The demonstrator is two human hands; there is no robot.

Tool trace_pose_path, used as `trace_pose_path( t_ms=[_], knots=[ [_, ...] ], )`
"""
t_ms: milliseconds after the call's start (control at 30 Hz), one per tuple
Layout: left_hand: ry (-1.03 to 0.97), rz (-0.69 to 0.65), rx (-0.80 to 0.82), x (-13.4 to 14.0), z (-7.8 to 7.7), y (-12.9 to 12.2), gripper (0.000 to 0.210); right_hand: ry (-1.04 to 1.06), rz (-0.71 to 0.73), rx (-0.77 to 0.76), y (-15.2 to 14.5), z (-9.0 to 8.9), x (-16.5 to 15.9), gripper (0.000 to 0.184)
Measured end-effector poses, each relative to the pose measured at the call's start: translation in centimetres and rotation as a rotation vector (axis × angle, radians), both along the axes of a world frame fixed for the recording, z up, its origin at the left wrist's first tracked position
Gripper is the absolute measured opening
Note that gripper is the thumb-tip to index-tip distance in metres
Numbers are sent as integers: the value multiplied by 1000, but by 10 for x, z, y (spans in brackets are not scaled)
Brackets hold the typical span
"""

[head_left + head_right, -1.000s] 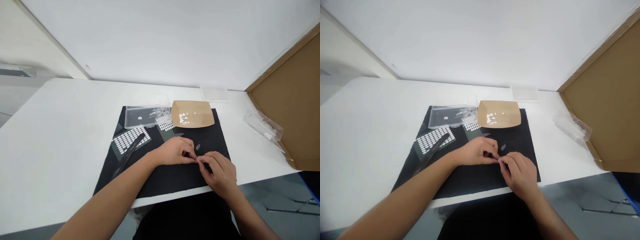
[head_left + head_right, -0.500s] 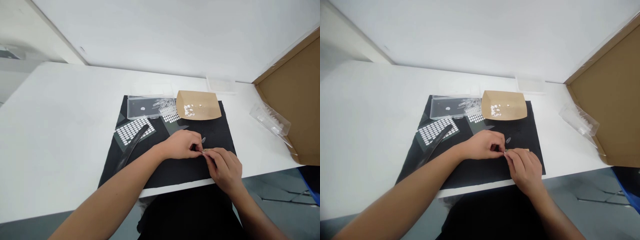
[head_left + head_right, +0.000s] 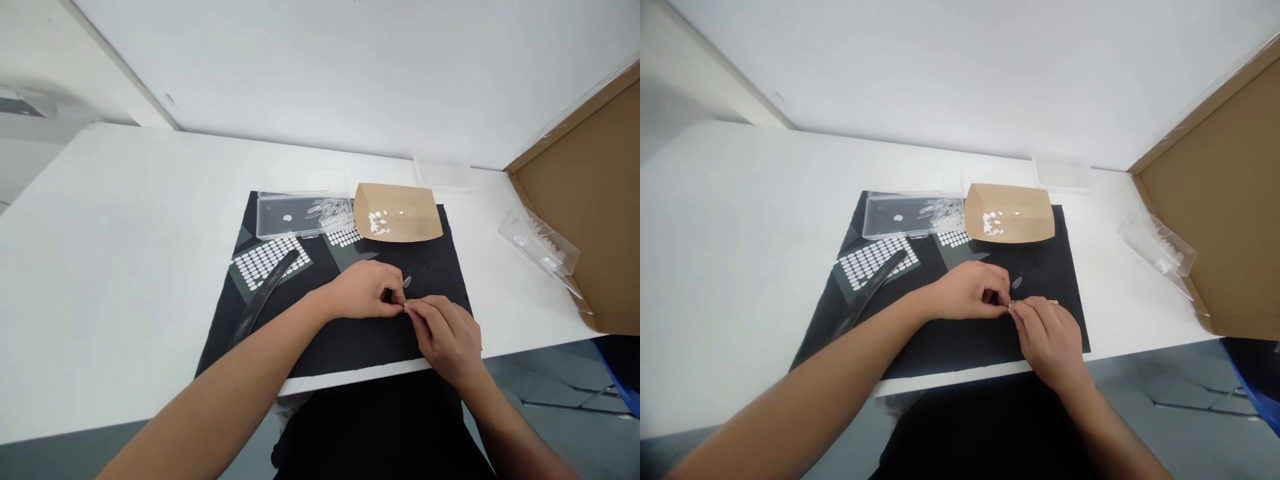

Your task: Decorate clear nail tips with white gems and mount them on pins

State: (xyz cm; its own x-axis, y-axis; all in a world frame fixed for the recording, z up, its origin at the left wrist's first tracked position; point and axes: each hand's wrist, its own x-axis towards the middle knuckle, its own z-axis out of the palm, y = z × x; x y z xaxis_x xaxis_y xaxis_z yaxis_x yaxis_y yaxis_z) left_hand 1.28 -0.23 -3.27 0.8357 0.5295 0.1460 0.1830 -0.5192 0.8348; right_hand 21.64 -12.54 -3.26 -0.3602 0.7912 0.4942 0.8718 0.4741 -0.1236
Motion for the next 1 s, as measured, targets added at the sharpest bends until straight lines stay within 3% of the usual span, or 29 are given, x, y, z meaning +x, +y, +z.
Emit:
trace_pose_path(
  t_ms=[567,1000],
  knots=[
    [17,-34,17,-1,1,3,4,31,44,-124,2,6,1,13],
    [34,-47,9,-3,2,4,3,-24,80,-251,10,24,4,18]
  ],
)
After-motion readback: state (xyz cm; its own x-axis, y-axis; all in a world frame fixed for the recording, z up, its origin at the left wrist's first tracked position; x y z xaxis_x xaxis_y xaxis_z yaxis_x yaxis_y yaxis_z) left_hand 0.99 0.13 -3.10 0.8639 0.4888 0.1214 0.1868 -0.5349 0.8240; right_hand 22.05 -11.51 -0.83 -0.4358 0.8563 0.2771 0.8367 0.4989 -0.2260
